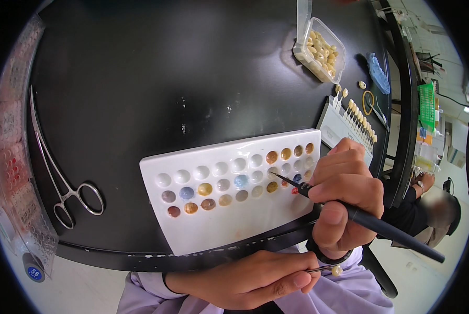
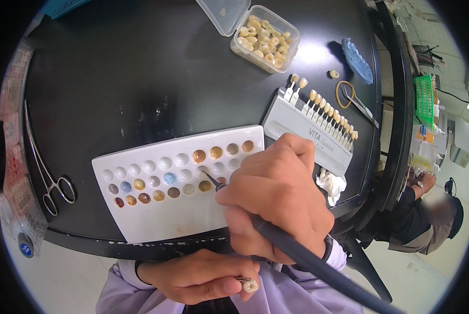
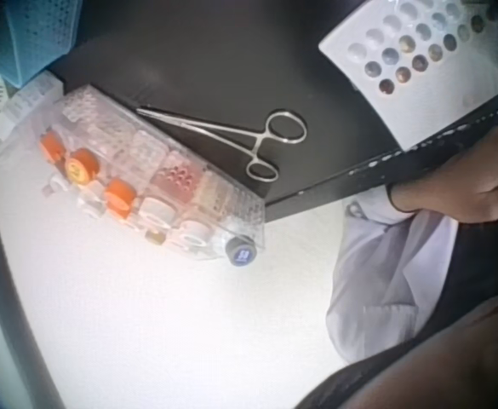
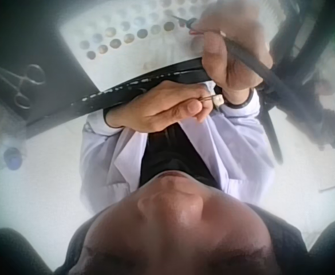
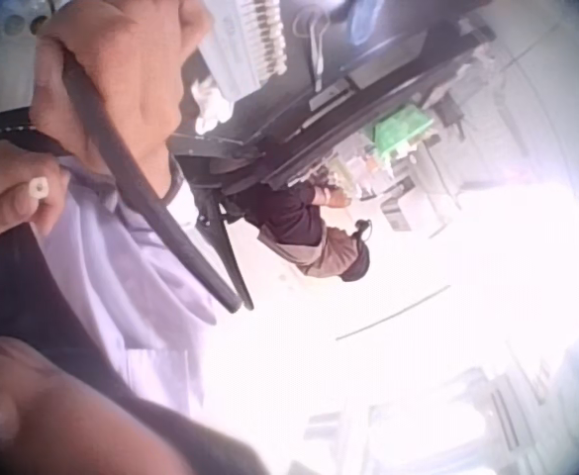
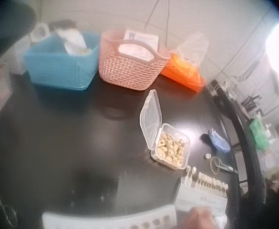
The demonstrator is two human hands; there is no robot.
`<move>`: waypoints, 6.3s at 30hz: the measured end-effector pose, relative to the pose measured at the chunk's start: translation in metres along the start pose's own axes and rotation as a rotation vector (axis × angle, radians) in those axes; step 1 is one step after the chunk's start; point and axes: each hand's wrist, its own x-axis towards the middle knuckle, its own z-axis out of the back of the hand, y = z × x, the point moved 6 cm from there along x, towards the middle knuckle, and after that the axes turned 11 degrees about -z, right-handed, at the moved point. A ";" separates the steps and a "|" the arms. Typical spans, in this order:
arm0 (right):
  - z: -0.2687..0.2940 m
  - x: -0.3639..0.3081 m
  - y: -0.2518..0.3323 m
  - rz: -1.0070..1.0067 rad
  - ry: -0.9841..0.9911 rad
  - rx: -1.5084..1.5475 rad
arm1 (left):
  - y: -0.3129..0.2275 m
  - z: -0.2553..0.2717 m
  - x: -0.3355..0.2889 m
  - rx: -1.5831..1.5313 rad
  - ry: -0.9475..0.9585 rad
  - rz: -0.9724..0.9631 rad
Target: The person uses a fine brush to apply color pigments from a palette onto a small dental crown held with tweezers. They repeatedly dip the brush into different wells on the palette and carefully paint the crown, occasionally comparing it to a shade guide.
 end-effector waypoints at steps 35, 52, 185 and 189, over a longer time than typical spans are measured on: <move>-0.004 0.011 0.009 0.069 0.067 -0.120 | -0.001 0.000 0.000 0.061 0.004 -0.039; -0.005 0.015 0.017 0.063 0.108 -0.199 | -0.002 0.002 -0.001 0.092 0.011 -0.021; 0.008 -0.006 -0.001 -0.007 -0.101 0.038 | -0.001 0.000 0.000 0.044 -0.030 -0.012; 0.001 -0.001 0.003 0.008 -0.037 -0.094 | -0.005 0.001 0.001 0.083 -0.026 -0.029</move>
